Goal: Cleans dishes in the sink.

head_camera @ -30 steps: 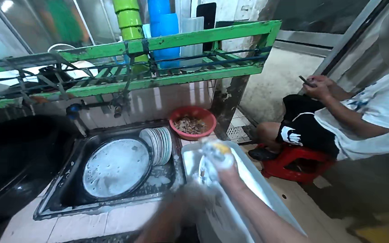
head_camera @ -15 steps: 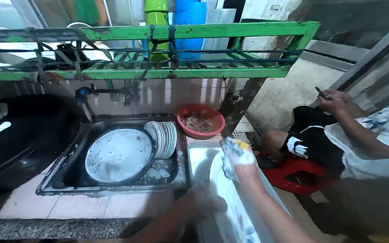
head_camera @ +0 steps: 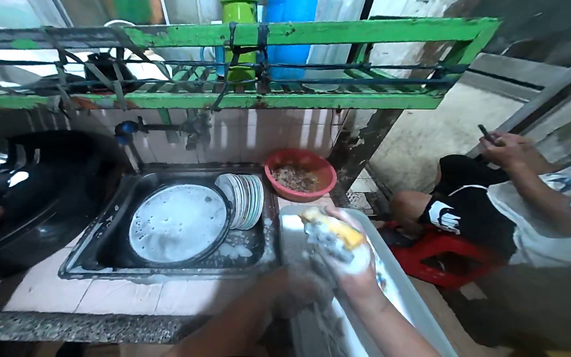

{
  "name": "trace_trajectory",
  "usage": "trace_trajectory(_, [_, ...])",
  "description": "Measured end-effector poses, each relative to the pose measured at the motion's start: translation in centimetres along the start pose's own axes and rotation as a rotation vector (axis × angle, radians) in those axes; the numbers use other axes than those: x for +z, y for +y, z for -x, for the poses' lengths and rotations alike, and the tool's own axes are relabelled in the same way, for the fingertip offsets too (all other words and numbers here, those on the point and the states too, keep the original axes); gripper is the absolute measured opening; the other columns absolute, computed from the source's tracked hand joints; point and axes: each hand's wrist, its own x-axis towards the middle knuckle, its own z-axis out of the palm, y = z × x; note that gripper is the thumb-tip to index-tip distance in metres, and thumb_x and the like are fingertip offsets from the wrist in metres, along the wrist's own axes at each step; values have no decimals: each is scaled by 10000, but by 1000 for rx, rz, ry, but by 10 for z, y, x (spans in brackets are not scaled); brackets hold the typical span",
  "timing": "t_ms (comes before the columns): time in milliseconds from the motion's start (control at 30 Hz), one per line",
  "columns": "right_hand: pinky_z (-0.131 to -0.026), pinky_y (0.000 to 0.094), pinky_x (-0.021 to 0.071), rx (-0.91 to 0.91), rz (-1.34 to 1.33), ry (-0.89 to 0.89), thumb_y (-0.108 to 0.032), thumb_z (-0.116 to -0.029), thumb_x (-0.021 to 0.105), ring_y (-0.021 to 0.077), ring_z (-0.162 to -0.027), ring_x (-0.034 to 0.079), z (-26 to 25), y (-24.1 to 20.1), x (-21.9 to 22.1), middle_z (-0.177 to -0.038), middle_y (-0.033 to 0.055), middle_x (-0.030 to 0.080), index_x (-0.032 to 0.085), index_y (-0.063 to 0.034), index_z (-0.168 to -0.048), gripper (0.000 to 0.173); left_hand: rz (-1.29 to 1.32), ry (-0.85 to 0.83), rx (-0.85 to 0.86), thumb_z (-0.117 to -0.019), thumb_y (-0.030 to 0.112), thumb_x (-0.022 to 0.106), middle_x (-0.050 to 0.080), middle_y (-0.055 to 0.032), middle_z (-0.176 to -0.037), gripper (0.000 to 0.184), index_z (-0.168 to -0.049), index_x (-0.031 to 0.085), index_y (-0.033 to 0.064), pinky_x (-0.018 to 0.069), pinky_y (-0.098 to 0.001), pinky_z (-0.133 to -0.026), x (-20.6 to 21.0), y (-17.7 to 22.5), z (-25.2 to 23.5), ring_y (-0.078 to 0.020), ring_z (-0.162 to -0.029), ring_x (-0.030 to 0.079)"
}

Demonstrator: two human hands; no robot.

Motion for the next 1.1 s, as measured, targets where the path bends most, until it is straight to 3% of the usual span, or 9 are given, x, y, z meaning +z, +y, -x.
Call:
trace_trajectory(167, [-1049,566,480,341,376,164,-189,-964,682,354,-1218,623,-23,43,-23,-1313,244,634,517,10,-1432,534,120,237,65,-914,-37,554,585,25,-764,138,-932,543,100,528,-257,-653,3,2,-1,-72,-688,593])
trace_trajectory(300, [-948,395,578,179,270,-56,-233,-828,771,189,-1066,689,11,24,15,-1142,134,711,618,23,-1281,542,287,422,358,-1062,246,515,700,-52,-1022,337,-1372,551,120,593,-340,-773,-12,-7,-22,-139,-877,688])
trace_trajectory(367, [-1090,489,491,-95,428,-202,-322,-835,771,257,-1217,659,22,26,20,-1225,139,721,710,-8,-1203,488,309,543,366,-1077,407,474,710,-53,-1121,425,-1462,519,232,589,-389,-810,-28,8,-16,-169,-952,694])
trace_trajectory(433, [-1140,561,428,-239,524,-215,-372,-870,718,305,-1318,594,18,50,-1,-1332,132,681,726,-62,-1211,461,382,586,376,-1073,460,450,713,-77,-1122,438,-1444,534,242,607,-431,-772,-41,16,-9,-213,-945,708])
trace_trajectory(600, [-1172,569,383,-49,641,-24,-290,-883,733,369,-1391,505,-21,68,-23,-1452,206,570,636,2,-1327,539,353,529,315,-1096,359,434,710,-104,-1087,409,-1416,555,134,603,-392,-783,-26,-4,-9,-196,-922,702])
trace_trajectory(733, [-965,534,559,-265,522,-115,-312,-799,794,338,-1122,686,6,33,25,-1171,198,717,702,7,-1193,515,355,549,367,-1093,343,444,709,-79,-1078,403,-1410,568,128,591,-361,-816,-21,-11,-20,-162,-941,692])
trace_trajectory(800, [-1060,485,527,-313,473,-235,-407,-873,753,263,-1212,661,26,40,22,-1219,136,721,703,-64,-1209,483,386,588,381,-1085,405,441,713,-79,-1108,419,-1417,568,183,592,-390,-811,-38,-3,-16,-183,-954,696])
trace_trajectory(933, [-1135,514,445,3,610,-186,-297,-885,721,359,-1361,539,13,77,-18,-1424,214,591,650,5,-1316,532,443,654,346,-1091,374,445,708,-141,-1025,398,-1388,578,144,614,-435,-658,-43,5,-8,-256,-825,712])
trace_trajectory(1100, [-1106,558,461,-245,489,-52,-338,-805,774,364,-1340,558,-10,44,15,-1384,218,619,659,21,-1259,590,324,455,373,-1101,257,374,636,-96,-1302,434,-1479,477,69,553,-349,-952,-8,-14,-18,-149,-1135,639])
